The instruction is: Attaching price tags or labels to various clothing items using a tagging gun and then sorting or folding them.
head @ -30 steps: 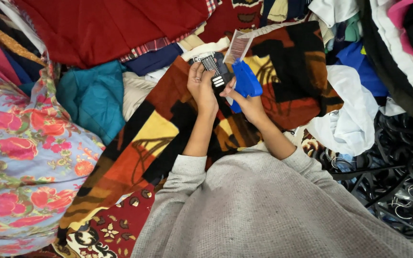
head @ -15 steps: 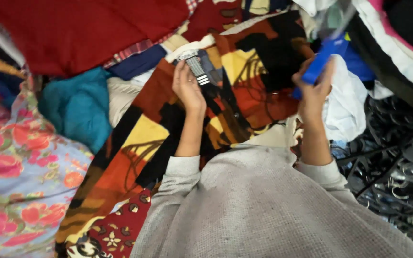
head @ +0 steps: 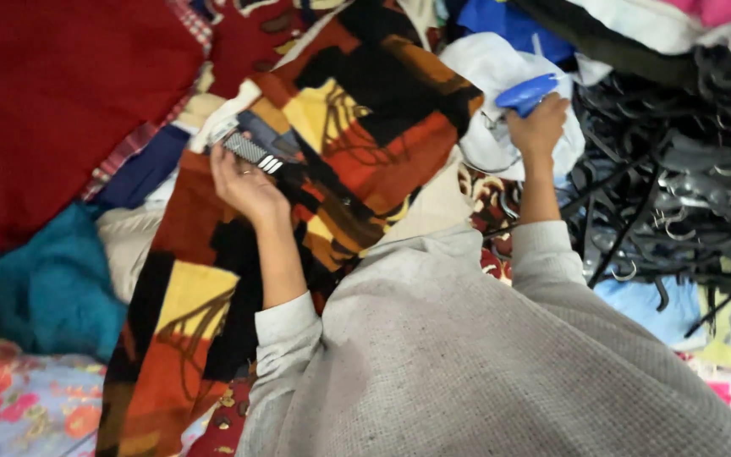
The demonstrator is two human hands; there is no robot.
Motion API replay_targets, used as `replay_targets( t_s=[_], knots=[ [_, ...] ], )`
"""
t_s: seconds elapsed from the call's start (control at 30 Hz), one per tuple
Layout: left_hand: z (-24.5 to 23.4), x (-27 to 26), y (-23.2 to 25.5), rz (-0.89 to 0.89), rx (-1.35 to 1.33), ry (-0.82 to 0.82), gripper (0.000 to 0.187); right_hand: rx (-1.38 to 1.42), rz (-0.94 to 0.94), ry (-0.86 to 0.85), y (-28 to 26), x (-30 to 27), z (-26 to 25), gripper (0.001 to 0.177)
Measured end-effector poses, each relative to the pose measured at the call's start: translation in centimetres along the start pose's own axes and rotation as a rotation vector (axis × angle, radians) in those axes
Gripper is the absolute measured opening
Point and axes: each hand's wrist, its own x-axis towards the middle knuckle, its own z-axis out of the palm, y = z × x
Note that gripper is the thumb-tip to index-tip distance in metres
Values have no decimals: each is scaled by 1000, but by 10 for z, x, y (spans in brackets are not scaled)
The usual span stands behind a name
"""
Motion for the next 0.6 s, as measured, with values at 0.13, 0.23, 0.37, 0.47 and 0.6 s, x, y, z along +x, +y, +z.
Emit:
replay_targets(
  t_s=[0.13, 0.23, 0.37, 0.47, 0.6],
  knots=[
    [3, -2, 3, -8, 10, -3, 37, -85, 80, -171, 1, -6, 2, 71],
    [-4, 4, -1, 12, 17, 37, 35, -201, 68, -289, -4, 1, 3, 74],
    [-6, 2, 4, -75, 130, 35, 34, -265, -159, -104, -46, 15, -37, 53],
    [2, -9, 33, -124, 571, -142, 51, 279, -374, 32, -145, 21, -125, 23],
    [26, -62, 112, 108, 1480, -280, 47, 672, -612, -82, -237, 20, -185, 21]
  ],
)
